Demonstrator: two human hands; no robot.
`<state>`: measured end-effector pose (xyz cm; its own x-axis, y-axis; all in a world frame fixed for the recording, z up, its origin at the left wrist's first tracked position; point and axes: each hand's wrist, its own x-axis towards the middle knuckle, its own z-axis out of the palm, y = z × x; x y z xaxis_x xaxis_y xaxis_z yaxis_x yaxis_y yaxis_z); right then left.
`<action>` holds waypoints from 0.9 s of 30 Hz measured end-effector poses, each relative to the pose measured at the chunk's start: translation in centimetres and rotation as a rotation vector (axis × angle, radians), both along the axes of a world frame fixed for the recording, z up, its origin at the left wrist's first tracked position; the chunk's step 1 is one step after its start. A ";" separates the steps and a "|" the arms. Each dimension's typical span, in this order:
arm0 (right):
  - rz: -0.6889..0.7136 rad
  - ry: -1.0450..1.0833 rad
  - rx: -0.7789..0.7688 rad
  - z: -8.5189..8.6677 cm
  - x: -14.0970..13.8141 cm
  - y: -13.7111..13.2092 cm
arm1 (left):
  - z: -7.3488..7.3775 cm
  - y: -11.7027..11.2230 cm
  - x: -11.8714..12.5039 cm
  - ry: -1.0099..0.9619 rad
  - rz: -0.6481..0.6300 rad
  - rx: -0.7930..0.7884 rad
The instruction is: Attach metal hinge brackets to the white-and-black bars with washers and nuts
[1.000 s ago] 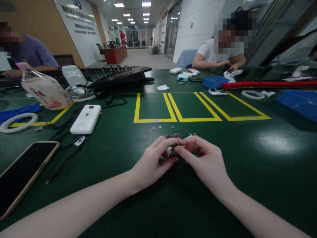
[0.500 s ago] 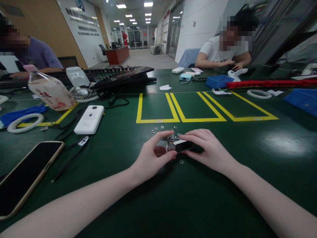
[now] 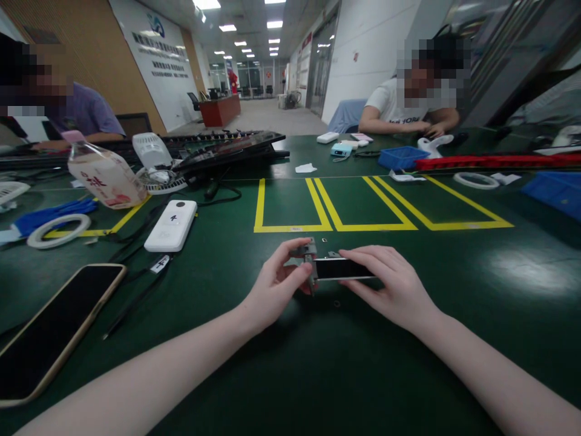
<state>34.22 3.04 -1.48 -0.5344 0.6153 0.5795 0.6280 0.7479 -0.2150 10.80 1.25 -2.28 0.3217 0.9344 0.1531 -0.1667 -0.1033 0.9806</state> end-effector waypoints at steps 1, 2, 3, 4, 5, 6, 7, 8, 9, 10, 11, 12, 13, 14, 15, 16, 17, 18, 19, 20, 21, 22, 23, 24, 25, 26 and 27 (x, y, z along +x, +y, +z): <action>0.001 0.018 -0.014 0.1 -0.1 -0.3 | 0.0 0.1 -0.1 0.009 0.013 -0.009; 0.003 0.032 -0.036 0.1 -0.3 -0.5 | 0.0 0.2 -0.3 0.019 0.021 -0.012; 0.004 0.044 -0.060 0.1 -0.4 -0.8 | 0.1 0.2 -0.4 0.027 0.024 -0.010; 0.004 0.057 -0.086 0.1 -0.6 -1.1 | 0.1 0.2 -0.6 0.033 0.024 0.004; 0.000 0.077 -0.109 0.1 -0.8 -1.4 | 0.1 0.2 -0.7 0.037 0.027 0.032; -0.007 0.098 -0.138 0.1 -1.1 -1.6 | 0.2 0.1 -0.7 0.040 0.036 0.072; -0.015 0.124 -0.172 0.1 -1.4 -1.9 | 0.2 0.0 -0.8 0.047 0.046 0.115; -0.024 0.151 -0.214 0.0 -1.7 -2.1 | 0.2 0.0 -0.9 0.062 0.057 0.153; -0.035 0.180 -0.261 0.0 -2.0 -2.3 | 0.2 -0.1 -0.9 0.079 0.068 0.182; -0.048 0.209 -0.310 0.0 -2.3 -2.5 | 0.1 -0.1 -1.0 0.096 0.076 0.199; -0.061 0.237 -0.356 0.0 -2.6 -2.7 | 0.0 0.0 -1.0 0.108 0.085 0.205; -0.078 0.263 -0.402 0.1 -2.9 -2.9 | -0.1 0.2 -1.0 0.111 0.093 0.207; -0.100 0.288 -0.450 0.2 -3.2 -3.0 | -0.3 0.3 -1.1 0.104 0.098 0.209; -0.123 0.313 -0.508 0.3 -3.4 -3.2 | -0.5 0.6 -1.1 0.088 0.099 0.215; -0.147 0.342 -0.570 0.4 -3.7 -3.4 | -0.7 0.8 -1.1 0.071 0.091 0.221; -0.167 0.376 -0.636 0.6 -3.9 -3.6 | -0.9 1.0 -1.1 0.058 0.082 0.225; -0.182 0.414 -0.701 0.7 -4.1 -3.8 | -1.0 1.1 -1.0 0.049 0.073 0.224; -0.187 0.457 -0.763 0.9 -4.3 -3.9 | -1.1 1.2 -0.9 0.038 0.068 0.218; -0.181 0.502 -0.819 1.0 -4.5 -4.1 | -1.1 1.2 -0.8 0.022 0.075 0.203; -0.167 0.543 -0.873 1.1 -4.7 -4.2 | -1.1 1.2 -0.6 -0.002 0.091 0.174; -0.150 0.576 -0.924 1.1 -4.9 -4.3 | -1.1 1.1 -0.4 -0.032 0.111 0.125; -0.137 0.598 -0.967 1.1 -5.0 -4.4 | -1.0 0.9 -0.2 -0.071 0.128 0.057; -0.131 0.608 -0.997 1.1 -5.1 -4.4 | -1.0 0.7 0.0 -0.117 0.137 -0.031; -0.135 0.607 -1.011 1.0 -5.2 -4.3 | -0.9 0.5 0.2 -0.164 0.133 -0.129; -0.146 0.599 -1.009 0.9 -5.2 -4.2 | -0.8 0.3 0.3 -0.211 0.123 -0.225; -0.161 0.589 -0.997 0.8 -5.2 -4.1 | -0.6 0.1 0.4 -0.255 0.104 -0.307; -0.177 0.579 -0.980 0.7 -5.2 -4.1 | -0.5 0.0 0.5 -0.295 0.083 -0.368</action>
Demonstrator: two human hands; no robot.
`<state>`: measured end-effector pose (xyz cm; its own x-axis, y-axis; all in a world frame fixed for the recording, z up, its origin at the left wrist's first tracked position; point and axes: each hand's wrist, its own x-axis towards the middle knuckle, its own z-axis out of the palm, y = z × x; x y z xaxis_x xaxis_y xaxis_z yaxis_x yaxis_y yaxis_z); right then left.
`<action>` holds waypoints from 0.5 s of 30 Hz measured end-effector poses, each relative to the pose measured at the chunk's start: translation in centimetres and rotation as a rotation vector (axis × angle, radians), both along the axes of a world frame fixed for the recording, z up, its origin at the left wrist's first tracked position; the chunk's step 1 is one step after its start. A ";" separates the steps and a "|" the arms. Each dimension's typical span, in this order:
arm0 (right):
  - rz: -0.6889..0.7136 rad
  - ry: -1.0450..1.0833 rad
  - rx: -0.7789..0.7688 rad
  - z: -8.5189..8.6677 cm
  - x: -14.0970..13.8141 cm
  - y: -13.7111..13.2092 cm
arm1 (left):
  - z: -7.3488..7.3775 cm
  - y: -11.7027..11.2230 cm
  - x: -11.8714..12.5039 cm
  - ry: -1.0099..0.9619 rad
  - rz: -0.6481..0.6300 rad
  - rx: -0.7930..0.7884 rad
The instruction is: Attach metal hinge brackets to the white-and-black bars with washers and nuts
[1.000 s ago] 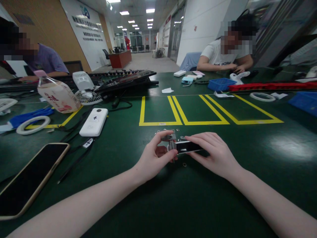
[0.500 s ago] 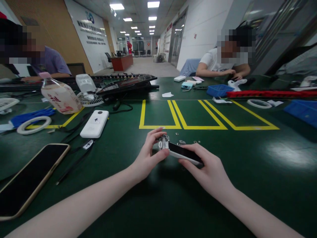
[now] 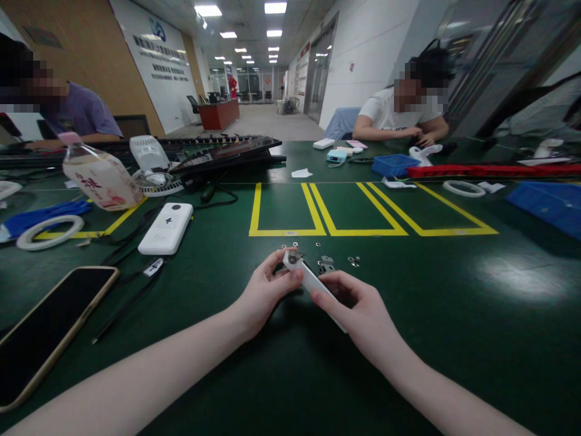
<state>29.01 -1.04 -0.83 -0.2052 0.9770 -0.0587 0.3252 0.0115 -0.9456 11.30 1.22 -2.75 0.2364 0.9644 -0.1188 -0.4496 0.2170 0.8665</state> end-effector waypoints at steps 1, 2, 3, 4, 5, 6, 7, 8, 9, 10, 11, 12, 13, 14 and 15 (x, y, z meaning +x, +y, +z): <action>-0.008 -0.017 0.011 -0.1 0.0 0.0 | 0.2 -0.1 0.0 -0.043 -0.024 -0.038; -0.009 -0.032 0.014 -0.2 0.0 0.0 | 0.3 -0.3 0.1 -0.080 -0.053 -0.065; -0.007 -0.046 0.015 -0.3 -0.1 -0.1 | 0.4 -0.3 0.1 -0.115 -0.086 -0.086; 0.001 -0.062 0.013 -0.3 -0.2 -0.2 | 0.5 -0.4 0.0 -0.145 -0.122 -0.104; 0.011 -0.077 0.011 -0.3 -0.3 -0.4 | 0.5 -0.4 0.0 -0.167 -0.156 -0.118; 0.025 -0.092 0.013 -0.2 -0.4 -0.6 | 0.5 -0.4 0.0 -0.176 -0.179 -0.125; 0.044 -0.106 0.020 -0.1 -0.6 -0.8 | 0.5 -0.4 -0.1 -0.173 -0.195 -0.124; 0.069 -0.123 0.039 0.1 -0.6 -0.8 | 0.4 -0.4 -0.1 -0.162 -0.204 -0.116; 0.099 -0.143 0.072 0.3 -0.4 -0.7 | 0.4 -0.4 -0.2 -0.147 -0.210 -0.105; 0.127 -0.166 0.116 0.5 -0.1 -0.5 | 0.3 -0.4 -0.3 -0.131 -0.214 -0.093; 0.137 -0.189 0.175 0.7 0.4 -0.1 | 0.3 -0.3 -0.4 -0.115 -0.216 -0.084; 0.126 -0.211 0.243 0.8 1.1 0.5 | 0.3 -0.3 -0.4 -0.102 -0.216 -0.079; 0.085 -0.233 0.316 0.8 2.0 1.3 | 0.3 -0.2 -0.5 -0.091 -0.213 -0.077; 0.017 -0.251 0.391 0.7 2.9 2.1 | 0.3 -0.1 -0.6 -0.083 -0.205 -0.078; -0.048 -0.281 0.461 0.4 3.9 3.0 | 0.4 0.1 -0.6 -0.079 -0.193 -0.084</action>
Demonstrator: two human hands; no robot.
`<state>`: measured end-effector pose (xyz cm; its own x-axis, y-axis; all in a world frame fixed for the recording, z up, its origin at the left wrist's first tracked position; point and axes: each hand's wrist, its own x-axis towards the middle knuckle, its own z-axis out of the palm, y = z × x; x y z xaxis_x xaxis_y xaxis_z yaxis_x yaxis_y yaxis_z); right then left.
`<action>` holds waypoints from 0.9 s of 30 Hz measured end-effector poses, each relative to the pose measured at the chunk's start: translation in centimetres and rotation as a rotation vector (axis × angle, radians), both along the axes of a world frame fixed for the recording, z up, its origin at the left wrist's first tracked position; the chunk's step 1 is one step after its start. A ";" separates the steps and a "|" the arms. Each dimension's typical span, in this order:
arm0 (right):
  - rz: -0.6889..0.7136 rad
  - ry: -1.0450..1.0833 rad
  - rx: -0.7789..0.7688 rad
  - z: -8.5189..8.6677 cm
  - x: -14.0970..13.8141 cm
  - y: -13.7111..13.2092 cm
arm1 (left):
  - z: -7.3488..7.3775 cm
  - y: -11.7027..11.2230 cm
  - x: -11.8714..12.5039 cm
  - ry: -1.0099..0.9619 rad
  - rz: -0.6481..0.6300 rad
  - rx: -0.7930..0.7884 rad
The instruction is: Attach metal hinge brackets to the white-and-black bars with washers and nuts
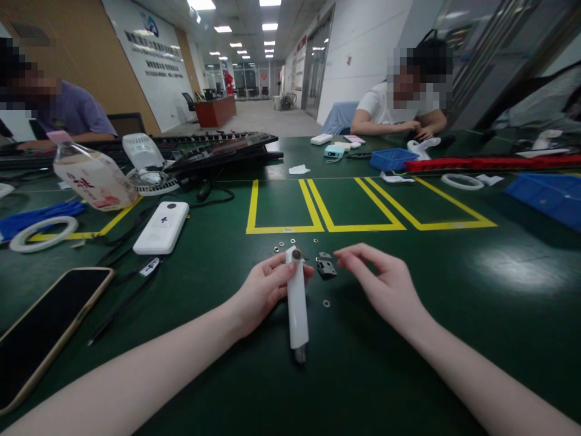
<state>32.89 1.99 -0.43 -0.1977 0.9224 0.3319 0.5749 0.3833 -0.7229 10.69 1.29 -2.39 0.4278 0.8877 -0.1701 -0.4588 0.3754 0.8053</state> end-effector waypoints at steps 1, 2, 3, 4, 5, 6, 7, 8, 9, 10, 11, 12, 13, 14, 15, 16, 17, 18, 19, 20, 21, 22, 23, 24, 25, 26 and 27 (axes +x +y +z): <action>-0.035 -0.041 0.061 -0.4 0.9 0.9 | 0.0 0.1 0.0 0.001 0.015 -0.010; -0.026 -0.097 0.102 -0.8 1.6 1.7 | 0.0 0.2 0.0 0.000 0.032 -0.024; 0.006 -0.162 0.123 -1.3 2.0 2.4 | 0.0 0.3 0.0 -0.001 0.048 -0.037; 0.048 -0.231 0.132 -1.7 2.3 3.0 | -0.1 0.4 0.0 -0.002 0.063 -0.048; 0.095 -0.296 0.132 -2.1 2.4 3.4 | -0.1 0.4 0.0 -0.001 0.074 -0.057; 0.133 -0.350 0.128 -2.3 2.3 3.7 | -0.1 0.4 0.1 0.003 0.081 -0.062; 0.158 -0.388 0.126 -2.5 2.1 3.9 | -0.2 0.4 0.1 0.008 0.085 -0.064; 0.173 -0.411 0.123 -2.6 1.9 3.9 | -0.2 0.4 0.1 0.014 0.086 -0.065; 0.175 -0.413 0.124 -2.6 1.7 3.9 | -0.2 0.4 0.1 0.024 0.083 -0.066; 0.169 -0.400 0.126 -2.6 1.5 3.9 | -0.1 0.4 0.1 0.036 0.077 -0.067; 0.158 -0.373 0.126 -2.5 1.4 3.8 | -0.1 0.5 0.1 0.051 0.067 -0.067; 0.140 -0.332 0.120 -2.4 1.3 3.7 | 0.0 0.5 0.1 0.066 0.055 -0.066; 0.116 -0.270 0.100 -2.3 1.3 3.7 | 0.1 0.5 0.1 0.083 0.041 -0.062; 0.089 -0.180 0.061 -2.2 1.2 3.6 | 0.2 0.5 0.1 0.098 0.029 -0.057; 0.063 -0.059 0.000 -2.2 1.1 3.5 | 0.2 0.5 0.1 0.112 0.020 -0.051; 0.042 0.083 -0.080 -2.1 1.0 3.4 | 0.3 0.4 0.1 0.121 0.011 -0.047; 0.025 0.237 -0.166 -2.1 0.8 3.2 | 0.3 0.4 0.2 0.127 0.005 -0.045; 0.012 0.388 -0.250 -1.9 0.5 3.0 | 0.3 0.4 0.2 0.129 0.001 -0.046; 0.005 0.524 -0.330 -1.8 0.2 2.8 | 0.3 0.3 0.3 0.128 -0.003 -0.049; -0.002 0.638 -0.398 -1.6 -0.1 2.6 | 0.3 0.3 0.3 0.127 -0.005 -0.053; -0.004 0.730 -0.457 -1.4 -0.4 2.3 | 0.3 0.2 0.4 0.126 -0.005 -0.057; -0.002 0.805 -0.509 -1.1 -0.7 2.0 | 0.3 0.2 0.4 0.128 -0.008 -0.061; 0.008 0.865 -0.555 -0.9 -0.9 1.7 | 0.3 0.1 0.4 0.132 -0.011 -0.064; 0.022 0.911 -0.591 -0.7 -1.1 1.4 | 0.3 0.1 0.4 0.139 -0.014 -0.066; 0.035 0.943 -0.616 -0.6 -1.2 1.2 | 0.3 0.1 0.4 0.147 -0.014 -0.065; 0.049 0.963 -0.631 -0.5 -1.2 1.0 | 0.3 0.1 0.4 0.156 -0.012 -0.064; 0.064 0.972 -0.641 -0.5 -1.3 0.8 | 0.3 0.2 0.4 0.166 -0.006 -0.063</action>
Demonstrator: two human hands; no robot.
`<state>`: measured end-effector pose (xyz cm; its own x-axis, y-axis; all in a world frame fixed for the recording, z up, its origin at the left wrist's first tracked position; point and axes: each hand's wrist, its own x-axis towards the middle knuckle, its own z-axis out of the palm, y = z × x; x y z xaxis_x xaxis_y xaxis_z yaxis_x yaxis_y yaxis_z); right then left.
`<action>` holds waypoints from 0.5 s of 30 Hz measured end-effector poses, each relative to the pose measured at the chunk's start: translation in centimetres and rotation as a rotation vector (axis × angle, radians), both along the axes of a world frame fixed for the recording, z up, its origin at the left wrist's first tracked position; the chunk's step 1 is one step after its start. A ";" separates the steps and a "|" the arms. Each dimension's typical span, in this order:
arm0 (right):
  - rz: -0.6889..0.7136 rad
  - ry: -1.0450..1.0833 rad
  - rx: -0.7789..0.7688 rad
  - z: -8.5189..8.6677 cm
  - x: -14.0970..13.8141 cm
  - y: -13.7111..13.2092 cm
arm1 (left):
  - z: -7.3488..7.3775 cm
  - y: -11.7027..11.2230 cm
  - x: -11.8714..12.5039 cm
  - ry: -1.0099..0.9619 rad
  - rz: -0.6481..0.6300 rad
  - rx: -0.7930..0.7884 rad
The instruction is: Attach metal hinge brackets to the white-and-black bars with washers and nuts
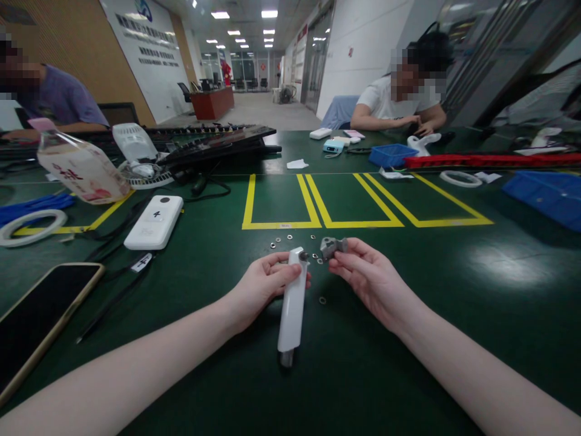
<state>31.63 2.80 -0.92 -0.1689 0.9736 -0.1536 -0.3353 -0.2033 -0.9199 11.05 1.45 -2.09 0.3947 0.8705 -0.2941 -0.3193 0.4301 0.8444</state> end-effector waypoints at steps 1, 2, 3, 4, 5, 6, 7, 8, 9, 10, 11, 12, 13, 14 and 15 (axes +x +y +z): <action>0.011 0.009 0.004 0.0 0.0 -0.1 | 0.0 0.0 0.0 0.009 0.006 0.000; 0.020 0.015 0.013 0.1 0.0 -0.3 | 0.0 0.0 0.0 0.016 0.010 0.000; 0.027 0.022 0.022 0.1 0.1 -0.4 | 0.0 0.0 -0.1 0.022 0.011 0.000; 0.031 0.029 0.029 0.2 0.1 -0.5 | 0.0 0.0 -0.1 0.028 0.008 0.002; 0.030 0.035 0.032 0.3 0.1 -0.6 | 0.0 0.0 -0.1 0.037 -0.002 0.006; 0.028 0.038 0.029 0.5 0.0 -0.7 | 0.0 0.0 -0.1 0.051 -0.011 0.014; 0.029 0.036 0.021 0.7 0.0 -0.8 | 0.0 0.0 -0.1 0.070 -0.022 0.024; 0.033 0.029 0.012 0.9 -0.1 -1.0 | 0.1 -0.1 -0.1 0.095 -0.033 0.037; 0.040 0.016 0.002 1.1 -0.2 -1.1 | 0.2 -0.1 -0.1 0.122 -0.045 0.049; 0.048 0.002 -0.005 1.3 -0.3 -1.2 | 0.2 -0.2 -0.1 0.149 -0.056 0.059; 0.058 -0.012 -0.011 1.4 -0.5 -1.4 | 0.3 -0.2 -0.1 0.171 -0.065 0.068; 0.065 -0.028 -0.016 1.5 -0.5 -1.5 | 0.3 -0.3 -0.1 0.188 -0.075 0.075; 0.069 -0.042 -0.020 1.6 -0.6 -1.6 | 0.3 -0.3 -0.1 0.199 -0.086 0.079; 0.069 -0.057 -0.021 1.6 -0.7 -1.7 | 0.3 -0.3 -0.1 0.204 -0.095 0.082; 0.066 -0.071 -0.019 1.6 -0.7 -1.7 | 0.3 -0.2 -0.1 0.206 -0.099 0.083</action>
